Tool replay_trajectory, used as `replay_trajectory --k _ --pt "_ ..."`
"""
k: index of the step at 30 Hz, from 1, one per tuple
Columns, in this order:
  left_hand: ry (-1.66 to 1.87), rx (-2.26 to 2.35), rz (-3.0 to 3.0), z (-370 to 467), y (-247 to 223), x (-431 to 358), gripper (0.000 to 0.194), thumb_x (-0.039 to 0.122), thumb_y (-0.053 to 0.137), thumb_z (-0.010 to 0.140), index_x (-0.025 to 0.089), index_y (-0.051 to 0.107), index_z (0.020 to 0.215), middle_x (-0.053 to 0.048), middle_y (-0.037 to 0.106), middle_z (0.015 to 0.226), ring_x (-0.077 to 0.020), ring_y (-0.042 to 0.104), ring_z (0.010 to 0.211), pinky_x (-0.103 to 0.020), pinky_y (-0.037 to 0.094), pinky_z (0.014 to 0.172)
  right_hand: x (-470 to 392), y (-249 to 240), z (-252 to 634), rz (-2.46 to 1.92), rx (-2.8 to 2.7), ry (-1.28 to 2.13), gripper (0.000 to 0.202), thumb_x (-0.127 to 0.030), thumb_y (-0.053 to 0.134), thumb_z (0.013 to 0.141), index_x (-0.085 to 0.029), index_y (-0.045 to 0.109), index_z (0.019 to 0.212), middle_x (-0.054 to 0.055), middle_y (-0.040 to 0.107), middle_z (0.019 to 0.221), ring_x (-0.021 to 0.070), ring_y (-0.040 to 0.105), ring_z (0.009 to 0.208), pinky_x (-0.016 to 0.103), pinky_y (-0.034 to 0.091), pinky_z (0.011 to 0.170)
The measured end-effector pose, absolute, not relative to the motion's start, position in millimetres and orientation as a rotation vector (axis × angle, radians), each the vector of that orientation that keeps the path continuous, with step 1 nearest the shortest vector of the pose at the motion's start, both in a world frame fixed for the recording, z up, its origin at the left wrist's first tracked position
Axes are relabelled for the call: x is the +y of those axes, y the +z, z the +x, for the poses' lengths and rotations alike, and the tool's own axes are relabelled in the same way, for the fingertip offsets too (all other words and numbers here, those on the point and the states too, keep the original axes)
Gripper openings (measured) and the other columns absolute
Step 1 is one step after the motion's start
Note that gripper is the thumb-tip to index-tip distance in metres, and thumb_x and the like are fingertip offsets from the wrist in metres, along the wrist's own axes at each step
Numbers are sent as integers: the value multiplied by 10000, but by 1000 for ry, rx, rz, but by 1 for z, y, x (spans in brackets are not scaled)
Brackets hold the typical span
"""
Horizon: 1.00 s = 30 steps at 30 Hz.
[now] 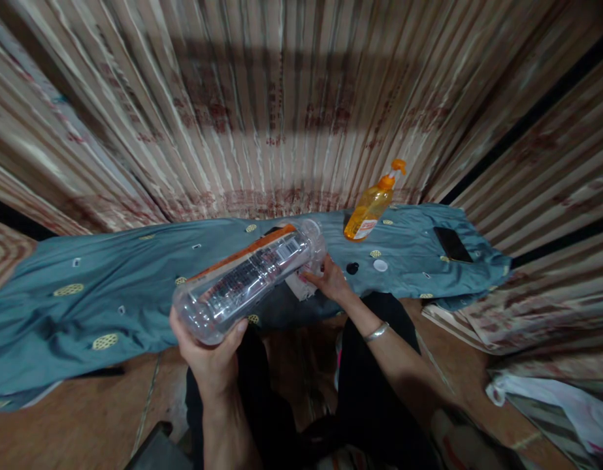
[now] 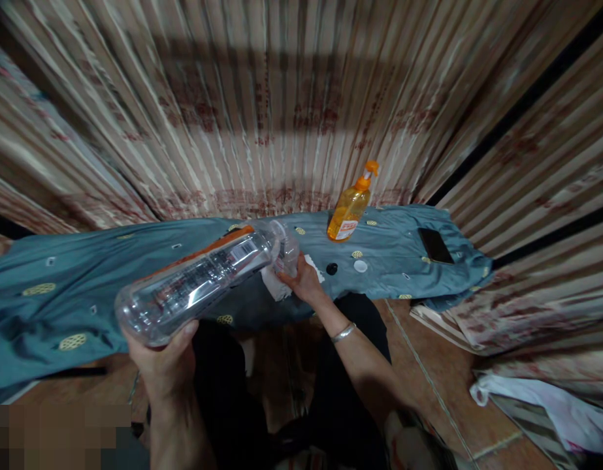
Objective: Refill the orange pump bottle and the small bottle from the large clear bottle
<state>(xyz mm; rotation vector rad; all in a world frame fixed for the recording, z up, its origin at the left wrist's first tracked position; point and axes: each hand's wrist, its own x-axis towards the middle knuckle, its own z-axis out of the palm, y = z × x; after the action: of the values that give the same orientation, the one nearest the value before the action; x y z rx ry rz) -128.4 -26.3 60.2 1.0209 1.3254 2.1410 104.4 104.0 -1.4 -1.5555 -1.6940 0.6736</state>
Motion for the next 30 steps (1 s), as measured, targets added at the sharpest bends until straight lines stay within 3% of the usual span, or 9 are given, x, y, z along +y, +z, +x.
replay_trajectory --k 12,18,25,30 --pt "2126 1374 1007 -126 66 -26 980 442 1009 512 224 560 1355 -85 683 1201 -271 703 1119 -444 554 1045 104 -1 105 -1536 -1693 684 497 -316 833 768 -203 620 1203 72 794 996 294 781 925 442 631 858" --pt "2128 1341 1001 -125 69 -27 971 387 1008 509 229 558 1355 -76 675 1189 -270 693 1122 -445 541 1059 104 0 106 -1541 -1697 703 508 -313 836 769 -216 619 1218 91 796 1006 331 780 930 497 636 867" --pt "2142 1311 975 -126 66 -28 963 314 1015 505 216 573 1355 -88 683 1227 -261 693 1120 -425 543 1050 103 1 106 -1523 -1698 678 518 -328 830 775 -208 626 1235 84 794 996 315 773 920 478 628 847" --pt "2106 1350 999 -127 64 -29 997 350 1004 527 226 545 1404 -95 669 1264 -278 691 1154 -442 550 1055 103 3 106 -1564 -1698 706 520 -347 844 767 -196 633 1218 69 785 977 310 773 925 451 624 843"
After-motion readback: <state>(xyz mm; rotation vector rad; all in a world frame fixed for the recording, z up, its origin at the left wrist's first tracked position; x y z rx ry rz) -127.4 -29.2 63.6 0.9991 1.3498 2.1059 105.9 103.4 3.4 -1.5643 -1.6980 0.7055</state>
